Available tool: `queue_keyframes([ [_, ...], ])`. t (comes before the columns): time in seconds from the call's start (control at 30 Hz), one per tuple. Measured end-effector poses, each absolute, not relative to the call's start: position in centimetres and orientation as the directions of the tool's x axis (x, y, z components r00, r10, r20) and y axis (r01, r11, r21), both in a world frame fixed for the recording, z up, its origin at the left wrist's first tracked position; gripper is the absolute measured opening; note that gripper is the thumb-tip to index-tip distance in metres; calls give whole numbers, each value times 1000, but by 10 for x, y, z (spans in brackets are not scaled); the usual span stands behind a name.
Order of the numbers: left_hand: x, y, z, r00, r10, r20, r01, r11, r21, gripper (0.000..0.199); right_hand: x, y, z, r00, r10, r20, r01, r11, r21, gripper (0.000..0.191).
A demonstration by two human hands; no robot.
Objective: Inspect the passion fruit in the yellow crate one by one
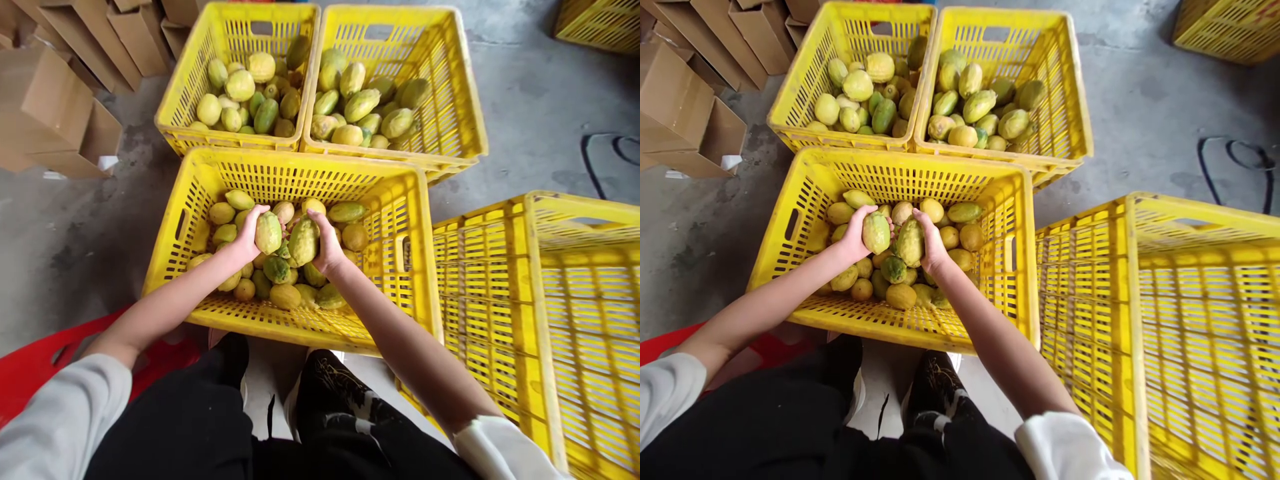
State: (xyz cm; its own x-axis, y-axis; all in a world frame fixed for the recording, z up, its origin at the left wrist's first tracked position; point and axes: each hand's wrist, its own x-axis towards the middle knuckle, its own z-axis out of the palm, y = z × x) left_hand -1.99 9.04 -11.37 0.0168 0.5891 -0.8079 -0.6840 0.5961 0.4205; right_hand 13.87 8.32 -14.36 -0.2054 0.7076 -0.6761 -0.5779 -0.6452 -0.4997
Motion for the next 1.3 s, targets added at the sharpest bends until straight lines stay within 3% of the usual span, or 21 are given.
queue_keyframes([
  [0.2,-23,91,-122,19,573,-820,-661,622,419,29,143,84,-145,-137,690,-711,-567,-643,-515,38],
  [0.43,-21,88,-114,50,618,-784,-648,618,446,34,144,86,-147,-156,673,-723,-567,-660,-492,34],
  [0.6,-23,89,-111,126,517,-847,-675,671,309,39,149,89,-155,-268,655,-707,-594,-690,-413,40],
  [0.7,-24,90,-114,155,504,-849,-708,657,261,26,149,90,-153,-294,674,-678,-615,-676,-406,40],
  [0.9,-22,92,-112,77,578,-812,-730,588,349,26,154,96,-147,-214,698,-683,-609,-642,-465,38],
  [1.1,-24,92,-103,45,619,-784,-781,511,359,29,155,97,-147,-157,633,-758,-712,-605,-357,24],
  [1.3,-23,92,-106,90,598,-797,-734,580,353,36,150,93,-142,-246,709,-661,-668,-618,-415,42],
])
